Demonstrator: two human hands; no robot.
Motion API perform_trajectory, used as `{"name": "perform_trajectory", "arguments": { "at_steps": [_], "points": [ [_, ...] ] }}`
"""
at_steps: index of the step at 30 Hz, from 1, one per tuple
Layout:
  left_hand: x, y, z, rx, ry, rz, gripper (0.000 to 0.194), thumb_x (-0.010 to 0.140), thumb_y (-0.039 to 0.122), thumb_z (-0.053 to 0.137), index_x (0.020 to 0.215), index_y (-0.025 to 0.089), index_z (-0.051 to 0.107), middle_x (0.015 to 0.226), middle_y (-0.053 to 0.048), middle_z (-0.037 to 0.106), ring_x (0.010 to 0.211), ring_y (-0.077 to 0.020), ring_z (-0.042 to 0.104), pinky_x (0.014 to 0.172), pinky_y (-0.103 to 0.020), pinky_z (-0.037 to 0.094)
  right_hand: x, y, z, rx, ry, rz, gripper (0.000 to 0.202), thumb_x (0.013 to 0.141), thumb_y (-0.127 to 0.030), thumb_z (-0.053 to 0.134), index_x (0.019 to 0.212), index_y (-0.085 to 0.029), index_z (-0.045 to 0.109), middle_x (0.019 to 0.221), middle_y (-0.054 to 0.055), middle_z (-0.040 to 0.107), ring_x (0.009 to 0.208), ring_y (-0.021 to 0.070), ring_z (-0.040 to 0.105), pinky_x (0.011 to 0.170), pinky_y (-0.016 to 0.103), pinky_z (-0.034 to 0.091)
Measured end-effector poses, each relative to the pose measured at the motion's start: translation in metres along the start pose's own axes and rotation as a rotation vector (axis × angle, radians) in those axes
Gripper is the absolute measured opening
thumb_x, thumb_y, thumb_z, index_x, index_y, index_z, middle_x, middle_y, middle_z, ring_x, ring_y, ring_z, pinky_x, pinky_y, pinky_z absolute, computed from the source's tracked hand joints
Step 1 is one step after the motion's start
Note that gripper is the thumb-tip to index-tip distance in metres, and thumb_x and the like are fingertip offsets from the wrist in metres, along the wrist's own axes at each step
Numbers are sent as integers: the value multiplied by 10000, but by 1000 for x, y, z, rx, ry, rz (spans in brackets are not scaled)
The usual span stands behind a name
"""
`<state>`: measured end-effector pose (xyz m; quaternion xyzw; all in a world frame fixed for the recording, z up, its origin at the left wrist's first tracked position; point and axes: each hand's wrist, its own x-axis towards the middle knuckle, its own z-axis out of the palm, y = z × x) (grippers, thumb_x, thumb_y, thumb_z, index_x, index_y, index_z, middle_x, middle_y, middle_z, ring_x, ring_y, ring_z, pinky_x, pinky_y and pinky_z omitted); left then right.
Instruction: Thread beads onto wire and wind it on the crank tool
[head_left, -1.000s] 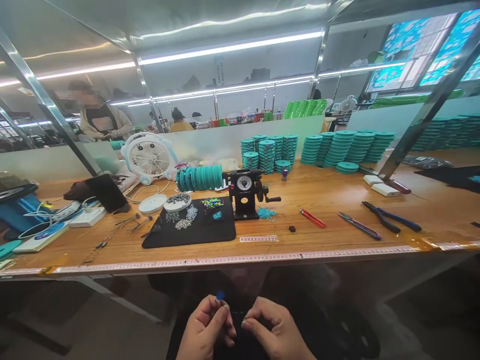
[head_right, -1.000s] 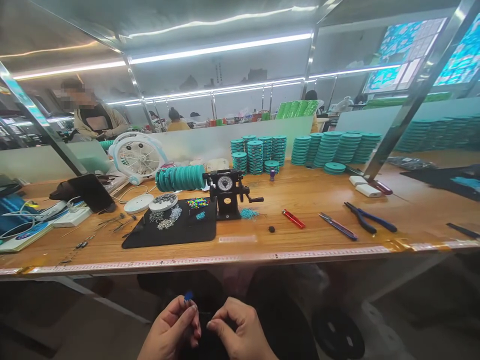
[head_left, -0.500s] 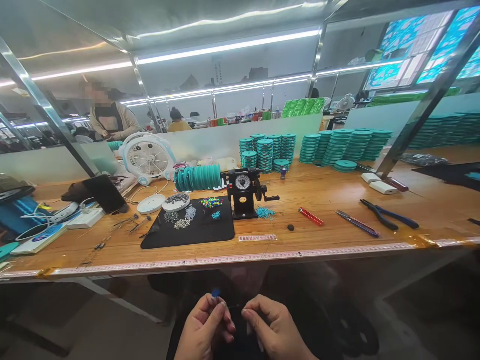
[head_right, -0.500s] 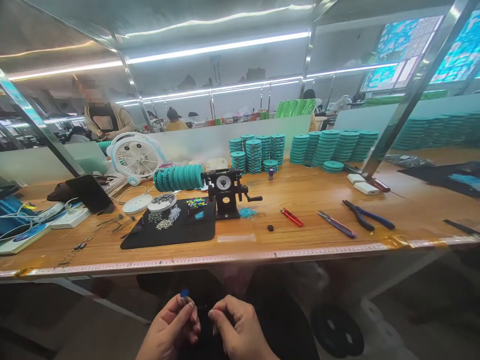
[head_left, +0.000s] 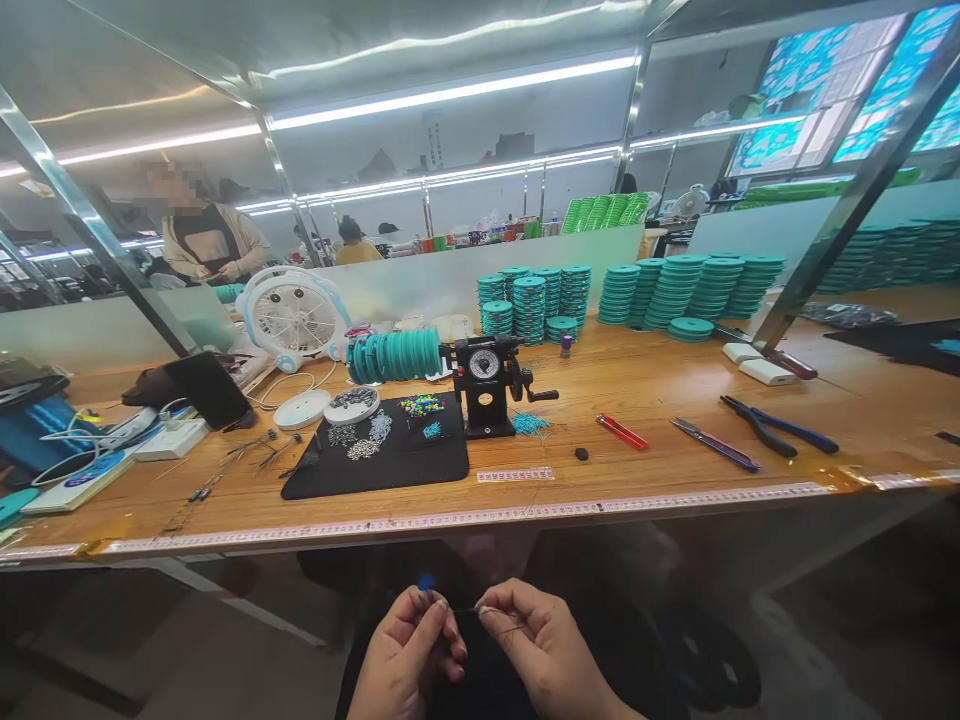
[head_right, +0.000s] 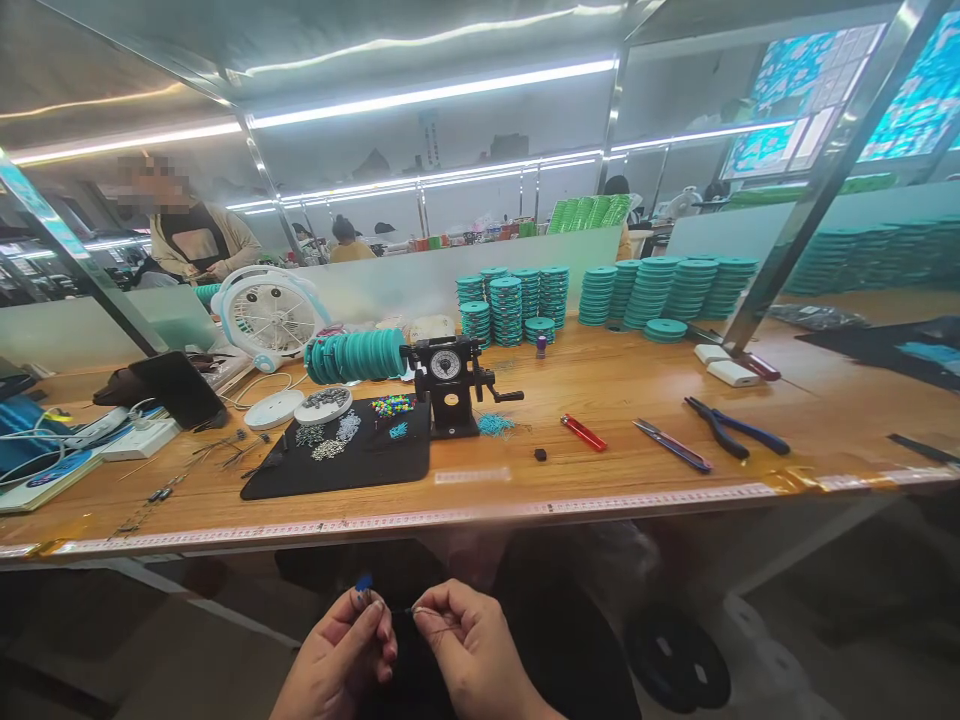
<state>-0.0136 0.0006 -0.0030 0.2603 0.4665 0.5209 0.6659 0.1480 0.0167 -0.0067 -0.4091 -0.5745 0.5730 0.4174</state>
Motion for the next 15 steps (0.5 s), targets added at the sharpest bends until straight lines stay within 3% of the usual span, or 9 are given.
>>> {"name": "perform_trajectory", "arguments": {
  "at_steps": [4, 15],
  "points": [
    [0, -1, -2, 50, -27, 12, 354, 629, 393, 790, 709, 159, 537, 607, 18, 608, 522, -101, 567, 451, -193, 446, 0, 2, 1, -86, -30, -42, 402, 854, -483, 479, 788, -120, 640, 723, 74, 615, 667, 172, 521, 629, 280, 414],
    [-1, -2, -8, 396, -78, -69, 427, 648, 533, 713, 757, 145, 574, 552, 20, 580, 426, -84, 499, 403, -198, 407, 0, 5, 1, -198, -56, -59, 355, 848, -441, 459, 724, -129, 575, 614, 3, 479, 566, 123, 406, 540, 247, 340]
  ]
}}
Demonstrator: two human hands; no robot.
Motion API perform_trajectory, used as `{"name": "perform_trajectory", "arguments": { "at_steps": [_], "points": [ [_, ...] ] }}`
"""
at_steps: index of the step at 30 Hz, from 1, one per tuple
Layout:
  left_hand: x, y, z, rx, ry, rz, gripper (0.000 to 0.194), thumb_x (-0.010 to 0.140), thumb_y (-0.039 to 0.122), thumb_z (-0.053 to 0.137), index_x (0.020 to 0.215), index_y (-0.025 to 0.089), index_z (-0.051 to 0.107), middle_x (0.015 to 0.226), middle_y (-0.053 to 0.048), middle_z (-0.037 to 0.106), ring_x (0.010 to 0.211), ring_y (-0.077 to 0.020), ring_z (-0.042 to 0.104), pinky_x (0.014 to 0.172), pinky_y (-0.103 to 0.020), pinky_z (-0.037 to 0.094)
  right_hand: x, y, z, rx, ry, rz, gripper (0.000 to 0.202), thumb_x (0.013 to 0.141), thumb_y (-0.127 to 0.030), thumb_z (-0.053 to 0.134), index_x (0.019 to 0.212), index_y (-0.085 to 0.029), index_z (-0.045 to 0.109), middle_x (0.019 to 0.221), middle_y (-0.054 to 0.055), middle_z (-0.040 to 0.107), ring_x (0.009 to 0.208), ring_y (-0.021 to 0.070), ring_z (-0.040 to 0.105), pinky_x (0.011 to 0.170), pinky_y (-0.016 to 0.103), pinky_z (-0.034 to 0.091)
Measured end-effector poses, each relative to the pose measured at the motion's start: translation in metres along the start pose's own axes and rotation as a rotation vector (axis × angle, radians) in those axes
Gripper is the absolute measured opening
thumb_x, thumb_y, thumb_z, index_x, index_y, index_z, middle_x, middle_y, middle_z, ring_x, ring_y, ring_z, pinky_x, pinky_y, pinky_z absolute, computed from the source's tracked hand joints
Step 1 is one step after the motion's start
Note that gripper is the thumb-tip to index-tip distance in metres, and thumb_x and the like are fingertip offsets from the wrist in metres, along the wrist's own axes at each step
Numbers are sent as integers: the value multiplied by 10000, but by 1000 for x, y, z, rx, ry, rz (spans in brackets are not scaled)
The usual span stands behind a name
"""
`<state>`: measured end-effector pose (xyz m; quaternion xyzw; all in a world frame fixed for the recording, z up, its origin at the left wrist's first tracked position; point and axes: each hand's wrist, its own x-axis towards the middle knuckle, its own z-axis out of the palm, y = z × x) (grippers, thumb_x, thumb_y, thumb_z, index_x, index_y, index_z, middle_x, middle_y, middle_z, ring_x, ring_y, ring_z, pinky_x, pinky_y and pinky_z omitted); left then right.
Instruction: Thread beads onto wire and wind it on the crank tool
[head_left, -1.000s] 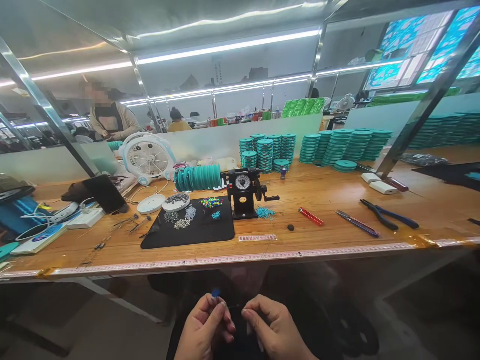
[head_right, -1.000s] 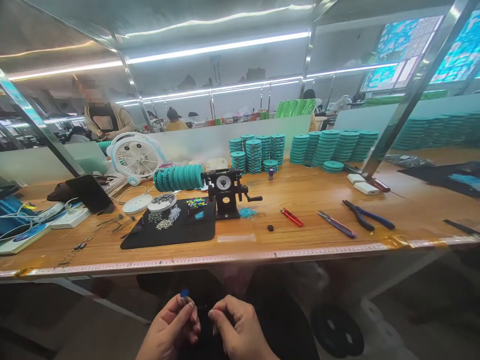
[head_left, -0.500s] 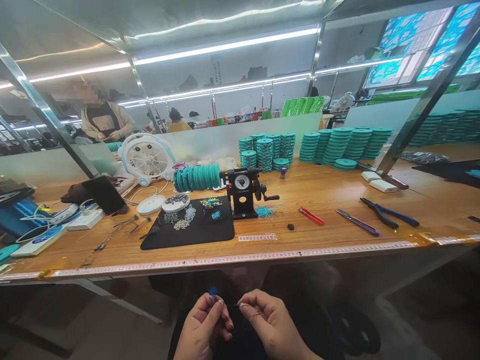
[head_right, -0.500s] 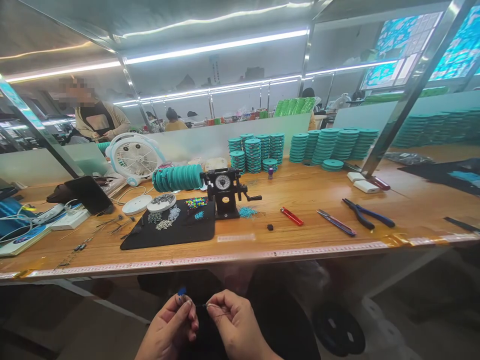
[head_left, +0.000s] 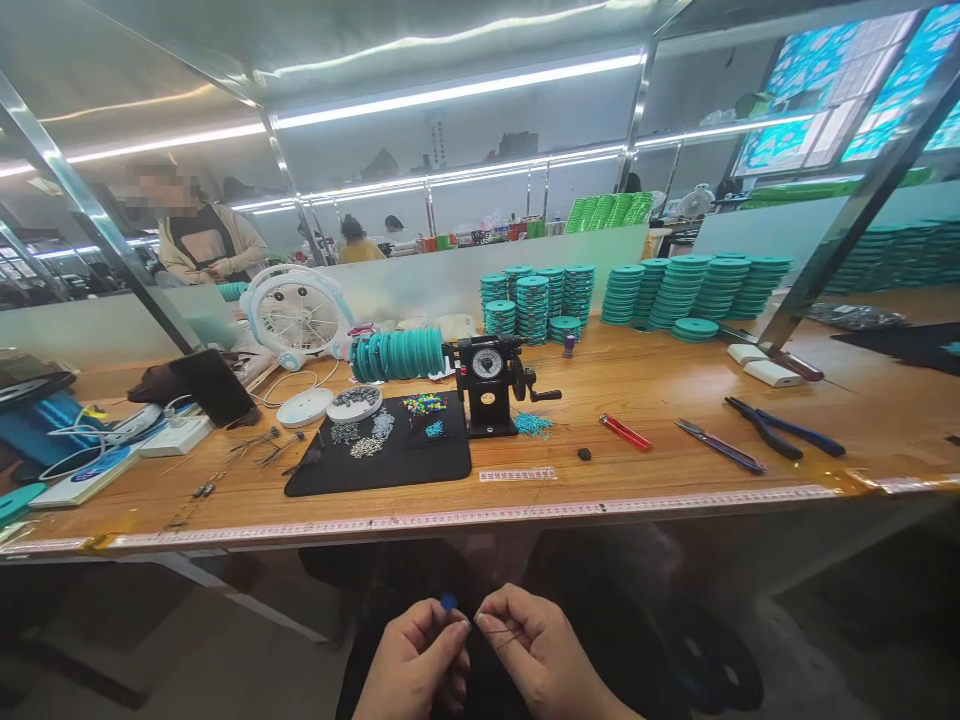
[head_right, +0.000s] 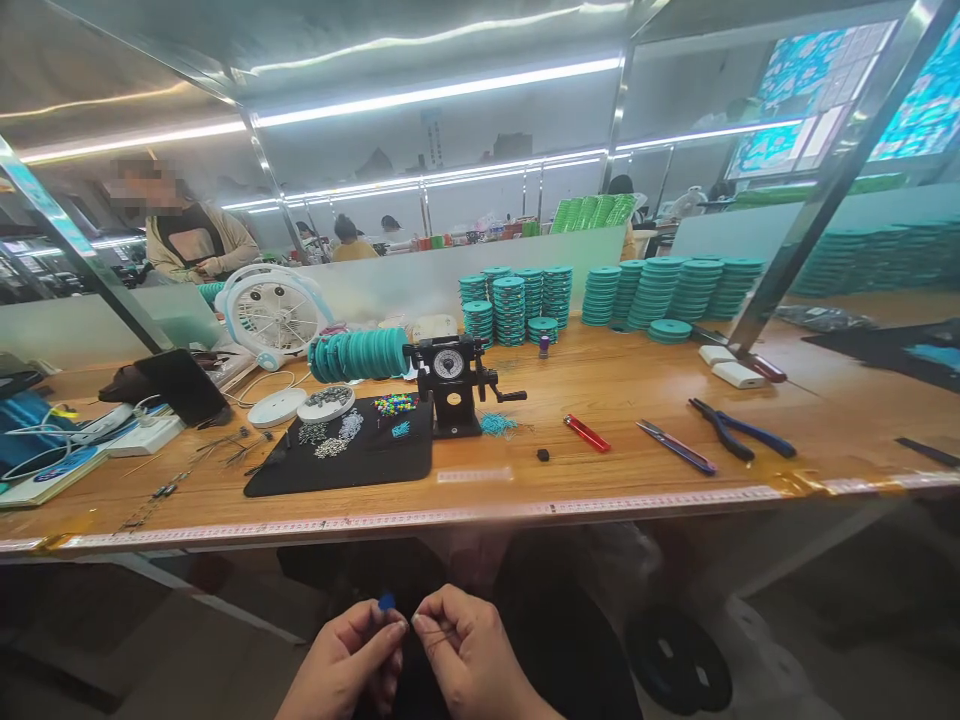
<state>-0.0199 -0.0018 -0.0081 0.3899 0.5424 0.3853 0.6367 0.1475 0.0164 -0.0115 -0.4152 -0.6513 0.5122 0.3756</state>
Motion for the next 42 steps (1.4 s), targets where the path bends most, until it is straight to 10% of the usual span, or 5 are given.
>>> {"name": "perform_trajectory", "arguments": {
  "at_steps": [31, 38, 42],
  "points": [
    [-1, 9, 3, 1, -87, -33, 404, 649, 516, 719, 718, 157, 548, 435, 38, 539, 336, -57, 408, 366, -169, 307, 9, -1, 1, 160, -65, 103, 246, 817, -362, 518, 688, -156, 480, 619, -30, 421, 601, 112, 359, 569, 255, 306],
    [0, 12, -1, -216, 77, 66, 341, 622, 422, 779, 716, 142, 609, 617, -12, 629, 466, -93, 531, 385, -172, 387, 18, -9, 1, 735, -131, 408, 313, 631, -332, 685, 809, -183, 475, 484, -127, 343, 373, 27, 182, 367, 191, 107],
    [-1, 18, 3, -210, 154, 105, 416, 564, 430, 812, 816, 120, 694, 663, -36, 636, 501, -100, 527, 368, -171, 392, 16, -20, 2, 1022, -145, 393, 269, 591, -213, 705, 779, -137, 528, 531, -78, 449, 407, 29, 340, 363, 159, 243]
  ]
}}
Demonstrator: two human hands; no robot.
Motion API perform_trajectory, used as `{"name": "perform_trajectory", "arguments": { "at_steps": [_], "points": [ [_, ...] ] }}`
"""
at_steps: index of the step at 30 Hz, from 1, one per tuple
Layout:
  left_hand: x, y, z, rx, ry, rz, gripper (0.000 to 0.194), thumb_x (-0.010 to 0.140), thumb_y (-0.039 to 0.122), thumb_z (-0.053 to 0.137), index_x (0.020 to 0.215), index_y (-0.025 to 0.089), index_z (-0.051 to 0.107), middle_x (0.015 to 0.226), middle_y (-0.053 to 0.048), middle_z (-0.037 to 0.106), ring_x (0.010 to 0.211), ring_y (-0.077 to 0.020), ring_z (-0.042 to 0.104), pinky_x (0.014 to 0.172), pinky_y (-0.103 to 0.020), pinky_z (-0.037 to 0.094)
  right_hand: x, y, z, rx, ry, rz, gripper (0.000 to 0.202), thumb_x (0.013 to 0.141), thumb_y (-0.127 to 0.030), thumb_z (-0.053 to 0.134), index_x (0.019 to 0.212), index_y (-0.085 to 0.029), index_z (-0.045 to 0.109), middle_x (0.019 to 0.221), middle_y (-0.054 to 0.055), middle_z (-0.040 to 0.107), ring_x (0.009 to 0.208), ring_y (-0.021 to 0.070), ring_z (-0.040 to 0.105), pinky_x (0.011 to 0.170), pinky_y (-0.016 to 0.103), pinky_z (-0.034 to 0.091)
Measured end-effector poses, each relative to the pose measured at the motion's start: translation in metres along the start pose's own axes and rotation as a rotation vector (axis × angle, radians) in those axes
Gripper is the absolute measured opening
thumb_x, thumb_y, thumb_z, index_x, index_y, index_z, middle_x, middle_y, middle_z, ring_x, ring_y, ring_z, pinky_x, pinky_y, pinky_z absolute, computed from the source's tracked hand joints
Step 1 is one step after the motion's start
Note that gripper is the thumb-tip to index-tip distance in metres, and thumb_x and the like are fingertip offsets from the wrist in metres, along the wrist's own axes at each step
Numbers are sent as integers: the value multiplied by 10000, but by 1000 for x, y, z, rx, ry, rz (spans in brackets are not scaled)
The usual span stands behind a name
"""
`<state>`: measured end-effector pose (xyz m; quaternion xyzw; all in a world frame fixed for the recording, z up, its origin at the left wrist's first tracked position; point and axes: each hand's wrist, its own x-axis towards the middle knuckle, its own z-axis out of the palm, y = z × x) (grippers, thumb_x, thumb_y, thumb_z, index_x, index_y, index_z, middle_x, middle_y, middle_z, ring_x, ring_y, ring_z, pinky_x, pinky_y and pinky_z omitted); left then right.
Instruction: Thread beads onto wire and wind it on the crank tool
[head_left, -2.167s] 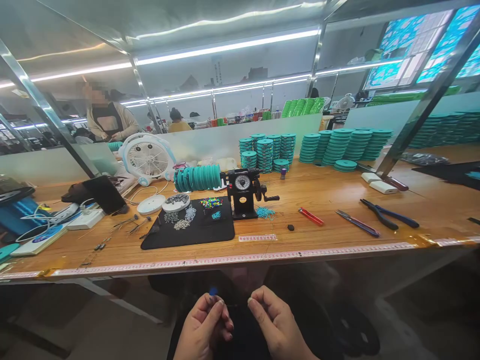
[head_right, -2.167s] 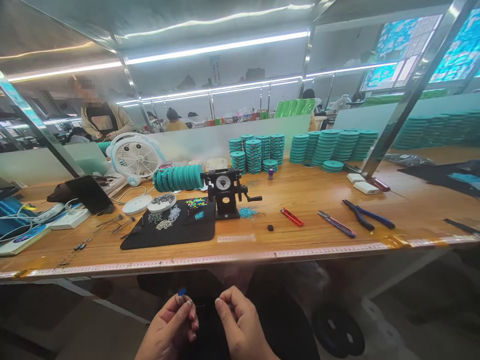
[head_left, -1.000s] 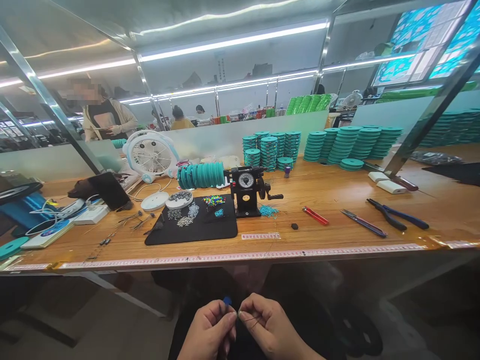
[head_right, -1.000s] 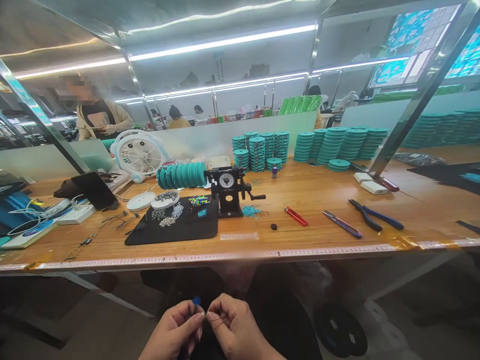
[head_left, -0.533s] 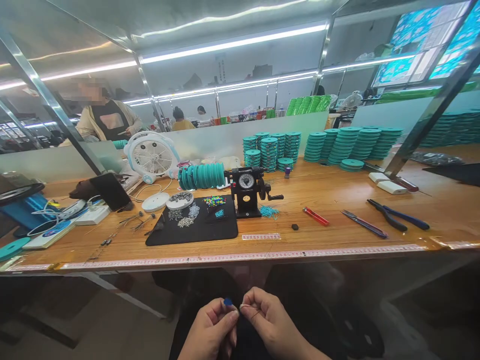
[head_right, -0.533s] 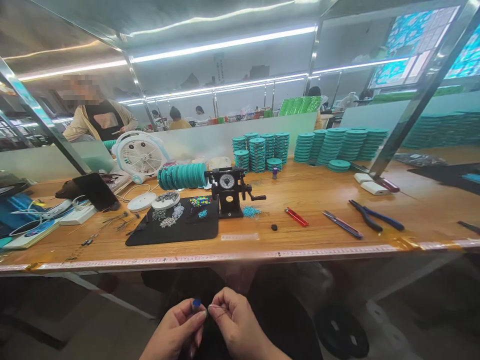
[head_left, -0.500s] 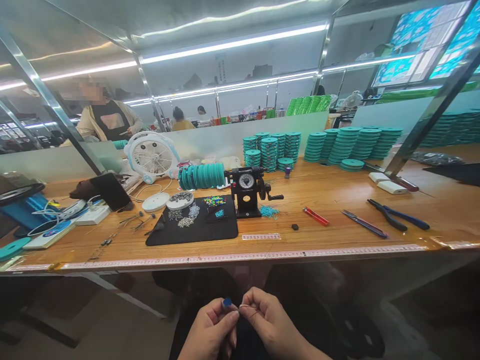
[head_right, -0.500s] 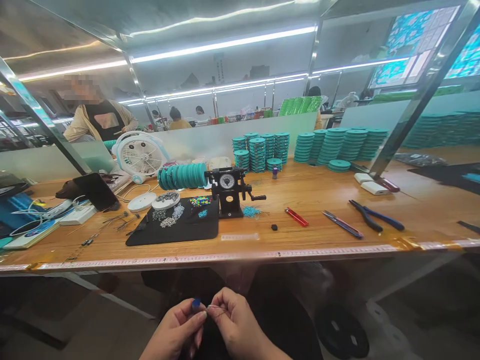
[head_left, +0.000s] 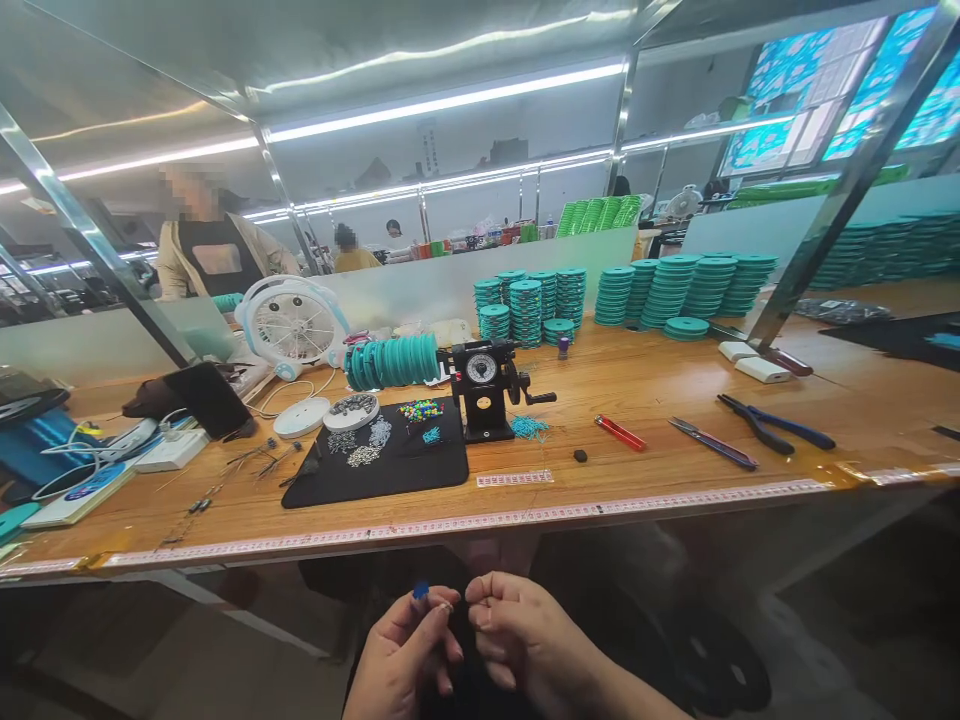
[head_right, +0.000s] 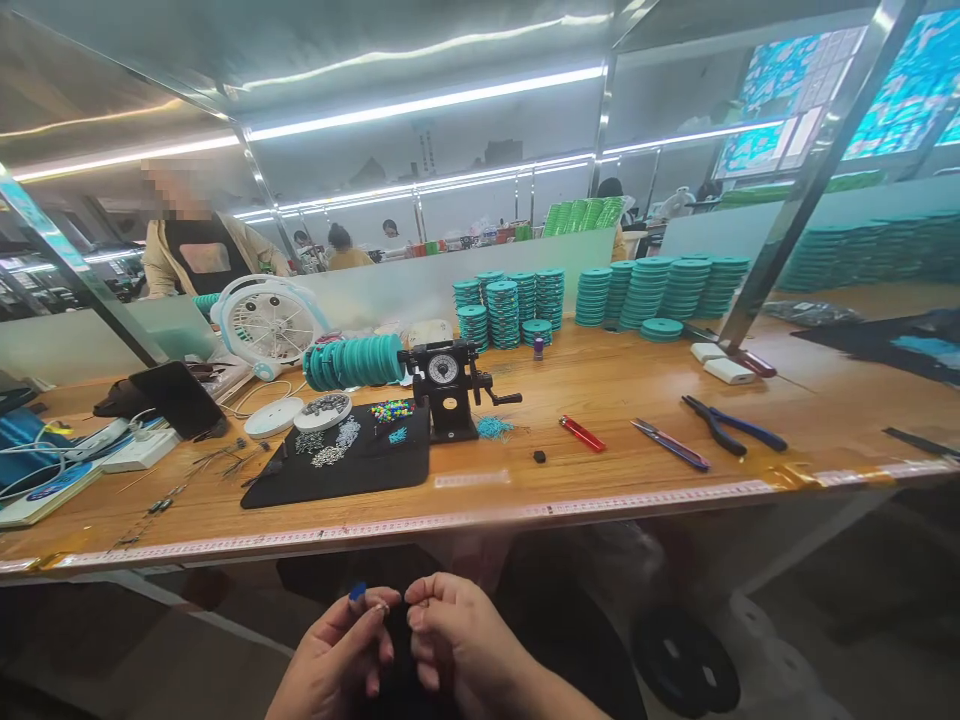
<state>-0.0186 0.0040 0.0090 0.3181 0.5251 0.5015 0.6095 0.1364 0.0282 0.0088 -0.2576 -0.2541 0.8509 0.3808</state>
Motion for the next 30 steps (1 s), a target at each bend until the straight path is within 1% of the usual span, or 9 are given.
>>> {"name": "perform_trajectory", "arguments": {
  "at_steps": [3, 6, 9, 14, 17, 19, 21, 26, 30],
  "points": [
    [-1, 0, 1, -30, 52, 11, 455, 521, 450, 827, 808, 119, 707, 671, -42, 636, 501, -105, 519, 346, -172, 380, 1, 2, 1, 56, 12, -54, 301, 594, -236, 761, 778, -99, 566, 601, -18, 554, 463, 54, 490, 422, 171, 387],
    [-1, -2, 1, -82, 86, 32, 399, 518, 439, 832, 730, 138, 679, 686, -28, 637, 491, -90, 510, 369, -173, 386, 5, 6, -3, 28, 63, -101, 386, 636, -344, 772, 834, -85, 565, 624, 15, 618, 434, 64, 540, 414, 176, 431],
    [-1, -4, -1, -48, 5, 9, 395, 579, 457, 799, 787, 148, 666, 563, 17, 576, 443, -72, 473, 418, -181, 393, 9, 11, -7, -48, 38, -90, 460, 651, -463, 740, 841, -97, 537, 623, 44, 650, 425, 109, 589, 366, 185, 444],
    [2, -5, -2, -32, -89, -39, 466, 569, 393, 826, 922, 137, 660, 541, 38, 529, 446, -60, 449, 452, -180, 349, 13, 16, -8, -174, -70, -65, 497, 673, -586, 662, 796, -135, 493, 565, 12, 628, 309, 64, 483, 288, 158, 369],
    [4, -4, 4, -50, -127, -60, 511, 528, 373, 848, 938, 131, 664, 542, 24, 546, 479, -94, 504, 509, -216, 404, 12, 17, -5, -277, -98, -107, 493, 720, -620, 591, 770, -140, 495, 540, -4, 601, 282, 44, 424, 281, 149, 297],
    [5, -2, 10, -49, -142, -79, 461, 543, 413, 829, 867, 125, 671, 526, 7, 557, 470, -109, 512, 515, -237, 420, 11, 16, -3, -362, -124, -121, 489, 745, -618, 567, 748, -132, 512, 514, -19, 571, 281, 37, 405, 293, 150, 273],
    [5, 2, 14, -43, -112, -83, 394, 573, 442, 803, 747, 120, 656, 489, 10, 529, 426, -81, 456, 456, -205, 373, 9, 15, -2, -376, -148, -104, 477, 745, -600, 583, 732, -127, 523, 506, -22, 558, 291, 37, 411, 303, 148, 279],
    [4, 14, 13, -64, -7, -99, 383, 585, 434, 799, 643, 138, 564, 424, 119, 268, 378, -2, 129, 362, -152, 87, 5, 16, -9, -90, -28, 37, 464, 719, -559, 615, 841, -116, 553, 616, 27, 627, 343, 65, 478, 301, 166, 384],
    [4, 16, 13, -104, -10, -80, 387, 602, 434, 790, 655, 150, 533, 441, 126, 246, 393, -8, 113, 366, -162, 85, 4, 19, -14, -143, -44, -12, 370, 648, -443, 735, 684, -140, 526, 464, -50, 542, 269, 20, 336, 277, 145, 339]
  ]
}}
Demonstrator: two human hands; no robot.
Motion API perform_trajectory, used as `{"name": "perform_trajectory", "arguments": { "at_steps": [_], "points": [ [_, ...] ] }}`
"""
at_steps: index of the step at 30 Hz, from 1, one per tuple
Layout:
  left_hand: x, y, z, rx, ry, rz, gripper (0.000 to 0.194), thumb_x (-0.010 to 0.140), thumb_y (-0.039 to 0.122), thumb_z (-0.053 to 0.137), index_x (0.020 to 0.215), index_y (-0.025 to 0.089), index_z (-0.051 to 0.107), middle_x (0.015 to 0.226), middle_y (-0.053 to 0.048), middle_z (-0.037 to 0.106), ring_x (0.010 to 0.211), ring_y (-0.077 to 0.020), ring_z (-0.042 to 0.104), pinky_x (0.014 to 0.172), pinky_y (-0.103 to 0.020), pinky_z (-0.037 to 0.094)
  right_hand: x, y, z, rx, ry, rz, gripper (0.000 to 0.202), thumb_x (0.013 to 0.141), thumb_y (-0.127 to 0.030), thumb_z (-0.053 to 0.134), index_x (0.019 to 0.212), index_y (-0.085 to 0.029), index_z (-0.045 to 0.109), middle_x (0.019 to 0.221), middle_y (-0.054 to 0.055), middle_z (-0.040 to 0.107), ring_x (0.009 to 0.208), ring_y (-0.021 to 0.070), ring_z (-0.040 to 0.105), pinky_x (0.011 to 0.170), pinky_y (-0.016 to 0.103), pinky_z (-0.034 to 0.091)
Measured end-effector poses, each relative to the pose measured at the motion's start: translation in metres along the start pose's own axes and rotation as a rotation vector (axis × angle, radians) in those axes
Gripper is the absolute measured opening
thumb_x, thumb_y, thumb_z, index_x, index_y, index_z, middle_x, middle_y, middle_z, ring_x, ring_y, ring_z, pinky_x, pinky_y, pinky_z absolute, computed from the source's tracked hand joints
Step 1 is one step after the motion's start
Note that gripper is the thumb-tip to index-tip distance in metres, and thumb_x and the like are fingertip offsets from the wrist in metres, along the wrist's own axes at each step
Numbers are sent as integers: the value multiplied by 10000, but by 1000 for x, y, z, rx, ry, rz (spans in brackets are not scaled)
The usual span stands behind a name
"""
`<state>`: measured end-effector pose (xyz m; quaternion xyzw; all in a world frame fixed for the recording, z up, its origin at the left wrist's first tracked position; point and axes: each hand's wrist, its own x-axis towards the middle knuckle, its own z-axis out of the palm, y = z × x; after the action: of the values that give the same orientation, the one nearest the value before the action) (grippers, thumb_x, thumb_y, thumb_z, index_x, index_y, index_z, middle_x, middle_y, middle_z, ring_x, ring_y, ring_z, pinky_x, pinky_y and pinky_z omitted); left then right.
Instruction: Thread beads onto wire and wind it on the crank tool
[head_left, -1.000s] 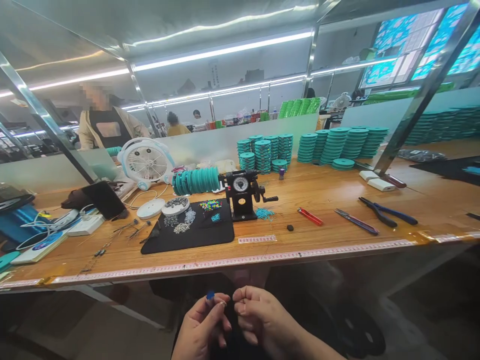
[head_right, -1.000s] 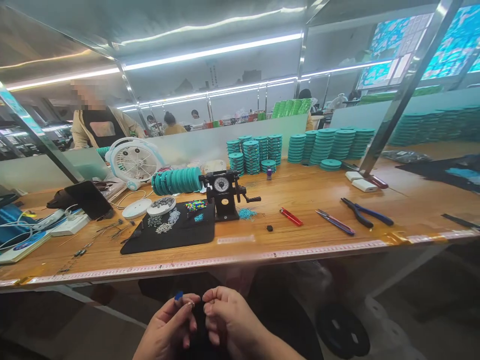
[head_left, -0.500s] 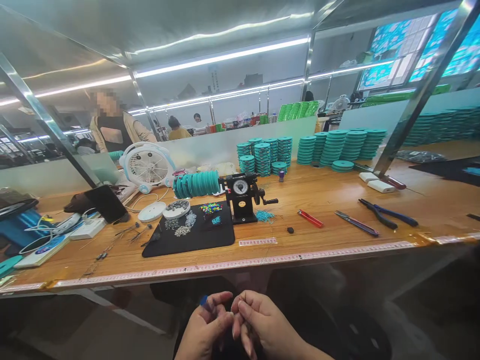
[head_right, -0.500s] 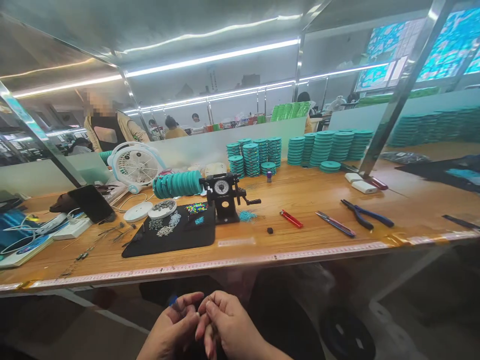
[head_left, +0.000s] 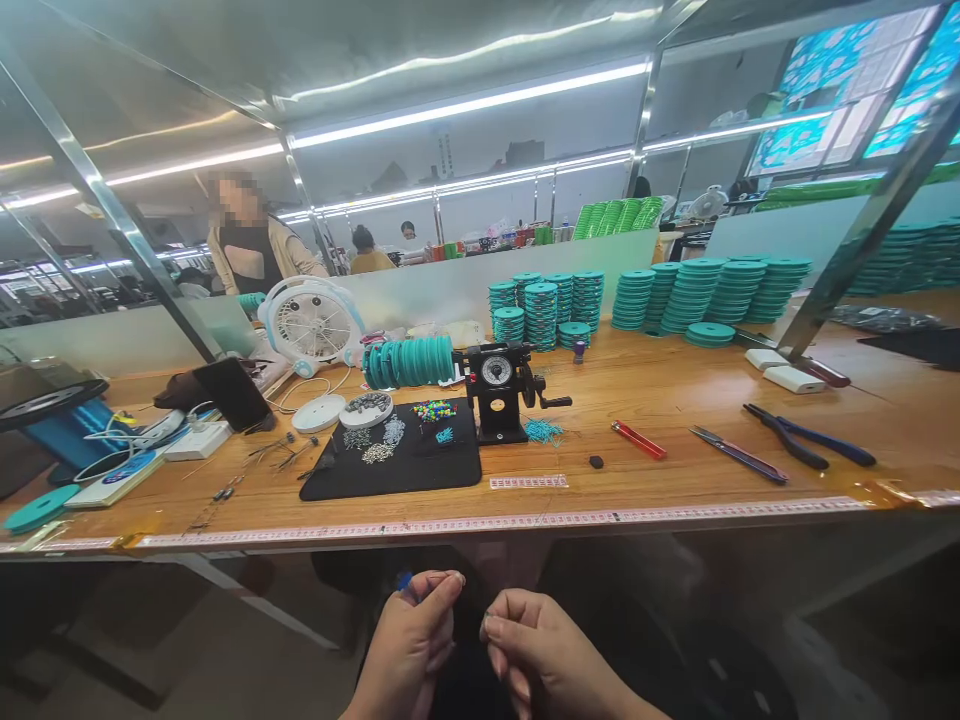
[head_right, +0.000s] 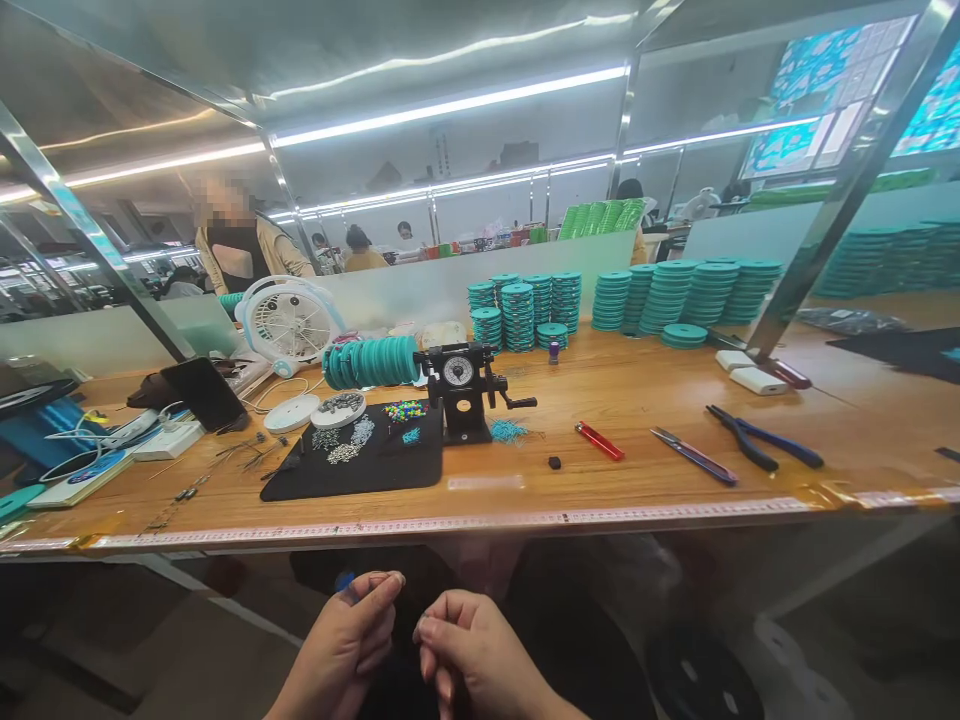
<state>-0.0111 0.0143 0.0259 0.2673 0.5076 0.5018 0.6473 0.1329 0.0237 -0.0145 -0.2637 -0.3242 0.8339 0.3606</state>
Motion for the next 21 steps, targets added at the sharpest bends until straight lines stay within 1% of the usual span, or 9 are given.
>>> {"name": "perform_trajectory", "arguments": {
  "at_steps": [2, 4, 6, 8, 9, 12, 15, 18, 21],
  "points": [
    [1, -4, 1, -36, 6, 5, 403, 591, 439, 795, 746, 140, 576, 438, 130, 257, 389, -10, 122, 363, -161, 100, 1, 0, 1, -40, 6, -60, 388, 652, -467, 732, 653, -152, 504, 441, -63, 526, 257, 13, 307, 269, 136, 293],
    [3, -10, 3, -50, 1, -12, 502, 554, 454, 811, 870, 124, 603, 425, 132, 294, 371, -7, 139, 353, -163, 108, 1, -2, 3, -92, 61, -132, 405, 695, -508, 686, 645, -144, 516, 412, -67, 504, 260, 11, 313, 281, 131, 260],
    [6, -16, 4, -20, -20, -55, 593, 514, 466, 825, 936, 110, 606, 423, 107, 392, 340, -4, 182, 343, -170, 104, 2, -5, 7, -160, 127, -179, 435, 722, -540, 650, 630, -130, 534, 370, -70, 470, 265, 13, 325, 295, 129, 237],
    [7, -20, 4, 35, -43, -84, 573, 511, 483, 817, 891, 105, 615, 441, 54, 492, 317, -8, 238, 338, -177, 95, 1, -7, 10, -225, 157, -164, 469, 713, -573, 639, 613, -125, 544, 342, -66, 459, 260, 19, 335, 293, 132, 229],
    [8, -20, 5, 58, -54, -83, 534, 527, 492, 804, 842, 104, 619, 440, 35, 513, 311, -10, 252, 337, -179, 91, 1, -7, 11, -255, 160, -145, 480, 705, -585, 639, 607, -124, 546, 343, -58, 470, 257, 22, 340, 288, 134, 227],
    [8, -18, 5, 74, -77, -56, 441, 570, 506, 771, 672, 117, 590, 374, 40, 465, 306, -12, 238, 340, -181, 75, 1, -4, 11, -292, 120, -103, 489, 712, -587, 629, 603, -116, 562, 336, -45, 482, 244, 30, 362, 269, 127, 235],
    [7, -15, 5, 10, -40, -54, 439, 535, 491, 799, 642, 131, 569, 356, 77, 405, 317, -8, 216, 346, -174, 75, 2, 0, 7, -148, 57, -89, 481, 692, -582, 656, 691, -107, 578, 459, 3, 595, 272, 48, 448, 254, 120, 290],
    [6, -15, 4, 4, -49, -77, 455, 522, 496, 806, 656, 130, 572, 356, 81, 413, 312, -1, 181, 344, -176, 68, 4, 3, 3, 29, 18, -44, 474, 664, -561, 695, 747, -115, 561, 629, 50, 670, 319, 64, 514, 252, 129, 360],
    [6, -16, 4, 30, -102, -108, 458, 534, 515, 792, 630, 144, 541, 353, 56, 451, 304, -3, 175, 343, -183, 61, 5, 3, 2, 33, -6, -61, 430, 674, -503, 720, 686, -107, 553, 565, 26, 637, 295, 37, 470, 245, 110, 346]
  ]
}}
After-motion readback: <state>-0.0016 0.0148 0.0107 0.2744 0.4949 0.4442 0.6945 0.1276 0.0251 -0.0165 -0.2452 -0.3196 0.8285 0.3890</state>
